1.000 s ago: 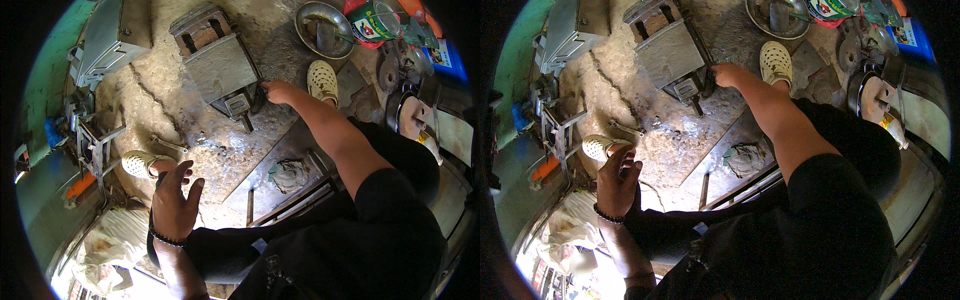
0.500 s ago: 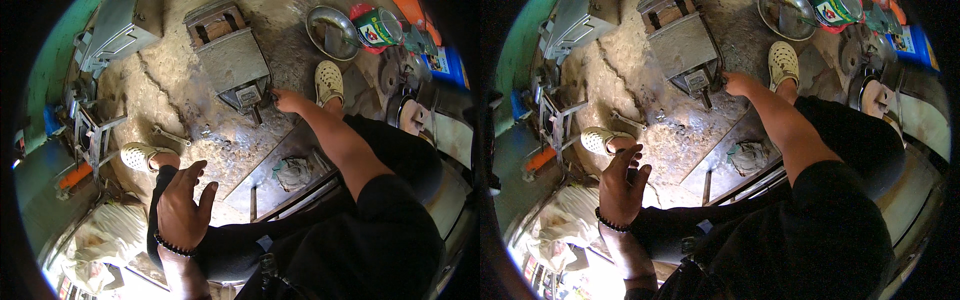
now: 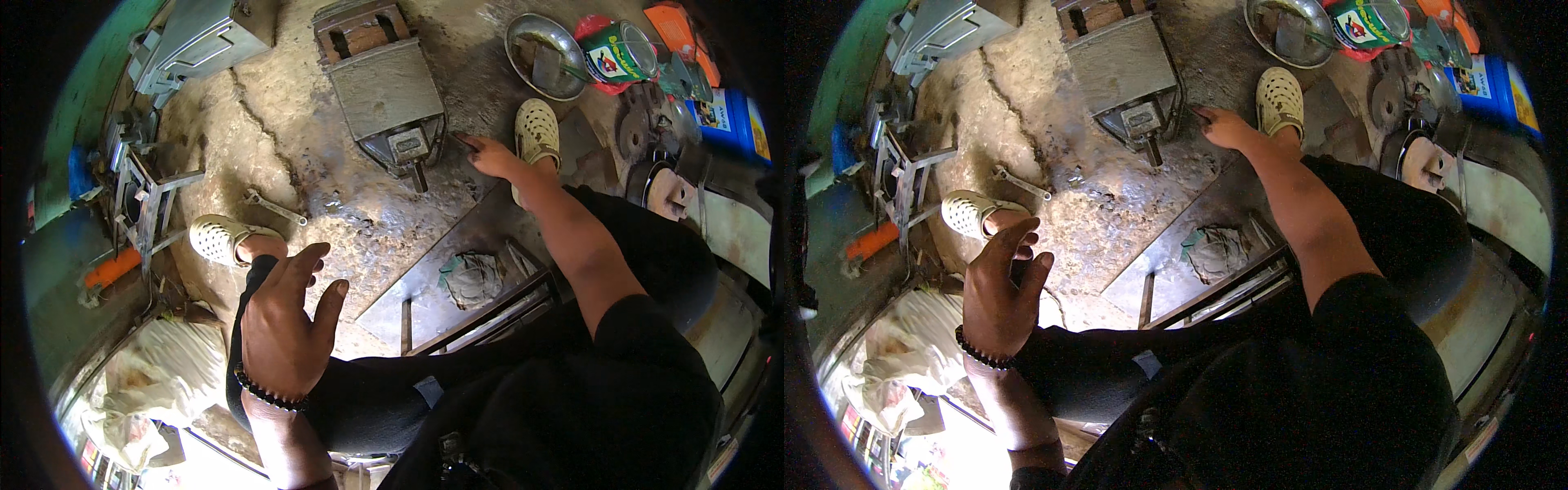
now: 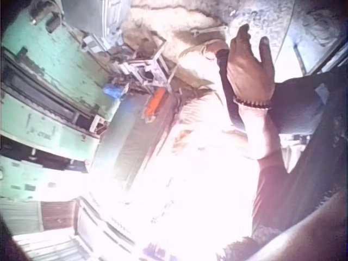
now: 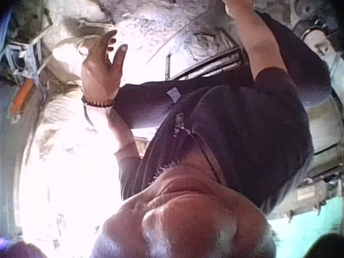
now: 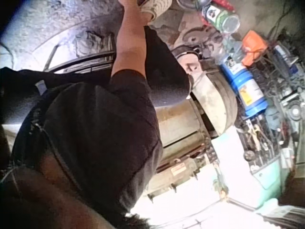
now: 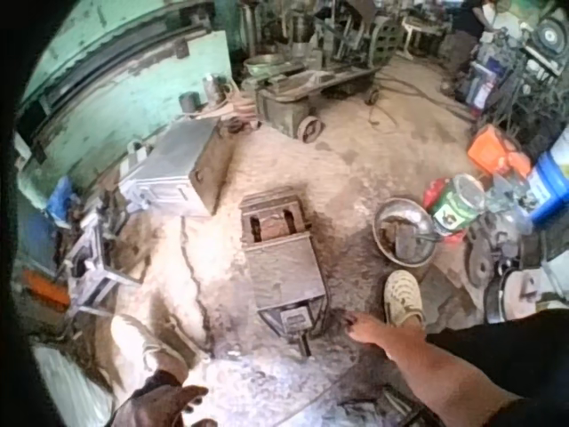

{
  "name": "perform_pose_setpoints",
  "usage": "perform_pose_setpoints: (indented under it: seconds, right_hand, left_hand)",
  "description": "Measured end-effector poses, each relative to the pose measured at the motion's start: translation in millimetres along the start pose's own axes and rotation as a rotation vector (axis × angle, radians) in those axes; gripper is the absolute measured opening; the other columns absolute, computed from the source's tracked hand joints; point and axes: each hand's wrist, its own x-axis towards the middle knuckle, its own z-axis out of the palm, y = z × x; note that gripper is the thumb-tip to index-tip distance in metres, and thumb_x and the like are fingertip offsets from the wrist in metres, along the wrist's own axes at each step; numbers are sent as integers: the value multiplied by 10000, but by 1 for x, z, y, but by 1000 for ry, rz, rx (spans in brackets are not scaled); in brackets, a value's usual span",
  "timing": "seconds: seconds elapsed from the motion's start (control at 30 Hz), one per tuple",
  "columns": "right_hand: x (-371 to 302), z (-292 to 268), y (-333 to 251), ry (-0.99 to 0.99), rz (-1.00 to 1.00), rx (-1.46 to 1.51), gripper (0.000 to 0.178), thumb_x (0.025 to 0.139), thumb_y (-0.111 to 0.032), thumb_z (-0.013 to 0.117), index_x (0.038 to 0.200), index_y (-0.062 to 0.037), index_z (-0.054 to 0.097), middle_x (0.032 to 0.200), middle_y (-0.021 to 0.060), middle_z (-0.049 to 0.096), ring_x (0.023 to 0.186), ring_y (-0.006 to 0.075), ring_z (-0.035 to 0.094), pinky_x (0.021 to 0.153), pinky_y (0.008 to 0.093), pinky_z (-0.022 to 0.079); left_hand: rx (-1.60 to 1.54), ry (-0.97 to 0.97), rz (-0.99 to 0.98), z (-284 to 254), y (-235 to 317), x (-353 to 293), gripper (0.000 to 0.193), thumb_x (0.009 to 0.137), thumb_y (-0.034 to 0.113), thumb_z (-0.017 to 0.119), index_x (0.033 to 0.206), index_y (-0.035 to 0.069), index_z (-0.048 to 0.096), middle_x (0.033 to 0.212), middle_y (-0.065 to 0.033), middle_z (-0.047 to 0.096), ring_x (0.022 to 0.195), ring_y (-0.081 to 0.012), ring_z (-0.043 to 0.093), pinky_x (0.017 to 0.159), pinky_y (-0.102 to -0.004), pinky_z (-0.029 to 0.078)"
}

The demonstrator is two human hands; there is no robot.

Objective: The person sits on the floor of a workshop and uses a cloth to wipe and clean a rectangular metal part. They repeatedly rub the surfaces and edges of the object, occasionally repositioning it to access different sides.

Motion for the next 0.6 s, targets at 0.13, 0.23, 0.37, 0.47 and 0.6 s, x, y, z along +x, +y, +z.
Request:
perform_pose_setpoints:
  seconds: [0.13,0.23,0.37,0.47,0.6]
  right_hand:
    - [22,18,-14,-11,69,70,601,966,-267,486,1533,-146,327,1451,194,476,1220,365,554,1035,421,452]
    - [30,25,-29,-14,50,-14,629,955,-239,501,1545,-139,305,1291,220,584,1102,390,610,978,406,490]
    - [16,28,-51,-143,288,190,613,945,-253,514,1512,-87,351,1420,220,510,1211,384,564,1023,435,462]
    - [-4,35,-69,-168,75,-111,631,926,-238,538,1510,-89,349,1319,247,572,1165,404,585,991,448,477]
    - [-25,49,-84,-68,100,109,628,923,-222,539,1509,-107,345,1277,258,588,1135,428,591,978,456,482]
  left_hand:
    - [1,-23,-25,4,0,2,344,888,162,704,1190,12,635,975,-214,684,879,-345,681,764,-417,537]
    - [17,-33,-32,7,-1,4,350,891,172,702,1194,11,633,979,-212,684,881,-341,682,764,-415,538]
    - [23,-41,-32,5,3,7,350,891,173,699,1192,8,630,977,-220,686,895,-356,686,767,-417,539]
    - [53,-33,23,2,7,8,346,889,168,699,1189,8,631,971,-229,687,913,-374,687,775,-422,540]
    - [20,-1,29,2,7,1,338,886,165,701,1180,10,634,969,-235,691,918,-389,689,785,-433,540]
